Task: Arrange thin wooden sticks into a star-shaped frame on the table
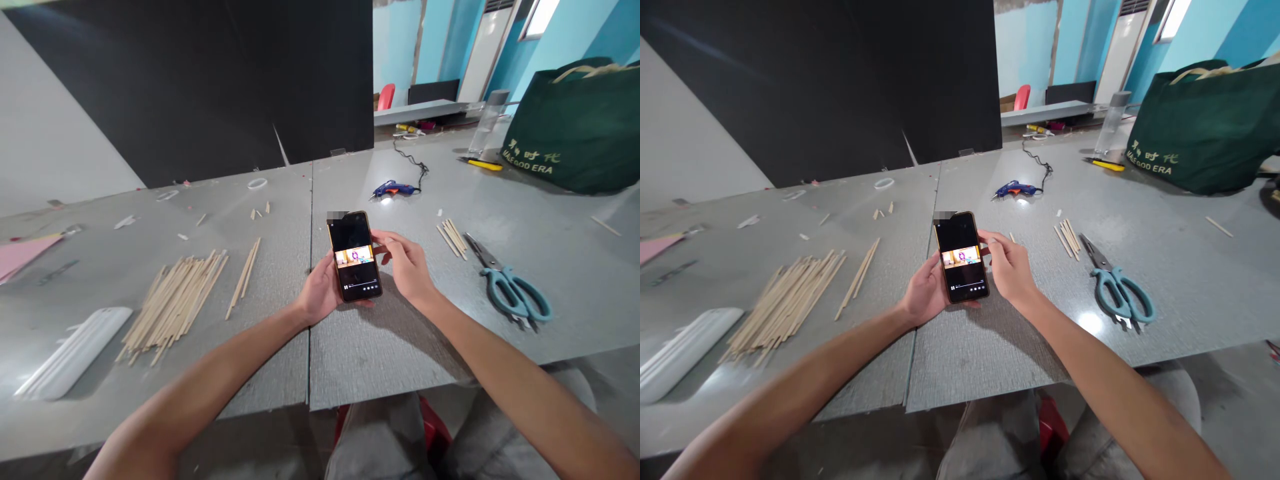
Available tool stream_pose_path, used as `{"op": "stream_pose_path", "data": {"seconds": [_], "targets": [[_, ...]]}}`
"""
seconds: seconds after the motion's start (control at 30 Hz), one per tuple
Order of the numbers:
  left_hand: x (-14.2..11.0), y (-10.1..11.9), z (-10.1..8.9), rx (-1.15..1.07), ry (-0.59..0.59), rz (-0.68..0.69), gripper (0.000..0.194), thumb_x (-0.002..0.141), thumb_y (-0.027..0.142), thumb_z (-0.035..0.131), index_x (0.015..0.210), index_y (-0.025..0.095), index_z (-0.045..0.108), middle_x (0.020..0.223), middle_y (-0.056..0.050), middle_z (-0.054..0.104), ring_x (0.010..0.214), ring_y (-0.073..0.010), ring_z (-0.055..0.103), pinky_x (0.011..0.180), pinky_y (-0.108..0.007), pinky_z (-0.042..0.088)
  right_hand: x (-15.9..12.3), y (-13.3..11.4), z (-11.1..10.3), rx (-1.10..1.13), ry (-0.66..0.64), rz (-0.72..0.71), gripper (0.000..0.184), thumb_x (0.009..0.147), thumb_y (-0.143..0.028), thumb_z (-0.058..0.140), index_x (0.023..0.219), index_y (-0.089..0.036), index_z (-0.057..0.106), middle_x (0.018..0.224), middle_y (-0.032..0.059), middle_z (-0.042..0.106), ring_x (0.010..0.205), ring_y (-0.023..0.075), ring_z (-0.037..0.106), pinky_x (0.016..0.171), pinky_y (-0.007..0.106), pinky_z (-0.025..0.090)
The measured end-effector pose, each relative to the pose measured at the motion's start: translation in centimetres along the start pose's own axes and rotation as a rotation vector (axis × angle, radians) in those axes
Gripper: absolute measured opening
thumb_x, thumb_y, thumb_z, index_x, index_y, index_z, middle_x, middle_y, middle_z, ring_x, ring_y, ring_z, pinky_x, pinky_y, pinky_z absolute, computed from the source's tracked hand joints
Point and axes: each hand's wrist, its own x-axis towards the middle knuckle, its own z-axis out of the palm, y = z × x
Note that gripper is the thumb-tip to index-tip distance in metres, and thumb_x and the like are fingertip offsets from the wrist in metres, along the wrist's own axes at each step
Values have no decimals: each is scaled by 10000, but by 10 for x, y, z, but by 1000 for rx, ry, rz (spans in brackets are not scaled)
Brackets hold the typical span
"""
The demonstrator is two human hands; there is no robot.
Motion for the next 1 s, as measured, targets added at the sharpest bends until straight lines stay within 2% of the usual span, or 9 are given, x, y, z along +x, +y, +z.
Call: {"op": "stream_pose_path", "data": {"seconds": [0.37,0.6,1.0], "targets": [[0,-1,-2,-21,-5,0,669,1125,633,458,1612,195,596,1492,-215,713,1327,-440,704,1071,-686,584,0,1,0,-22,-4,-6,441,1057,-421,505,1243,-253,868,1223,91,854,942,240,779,742,373,567],[-1,0,0,18,20,-5,673,1126,657,433,1562,185,635,1510,-224,696,1340,-462,686,1022,-692,603,0,0,-1,-18,-9,0,451,1061,-404,490,1258,-257,868,1232,100,849,936,242,771,699,364,551],[-1,1,-4,21,-49,-6,655,1131,662,437,1524,192,670,1483,-212,710,1317,-452,697,992,-674,621,-1,-3,0,-4,-8,-1,448,1056,-384,495,1251,-238,871,1209,105,849,905,229,770,679,345,546]]}}
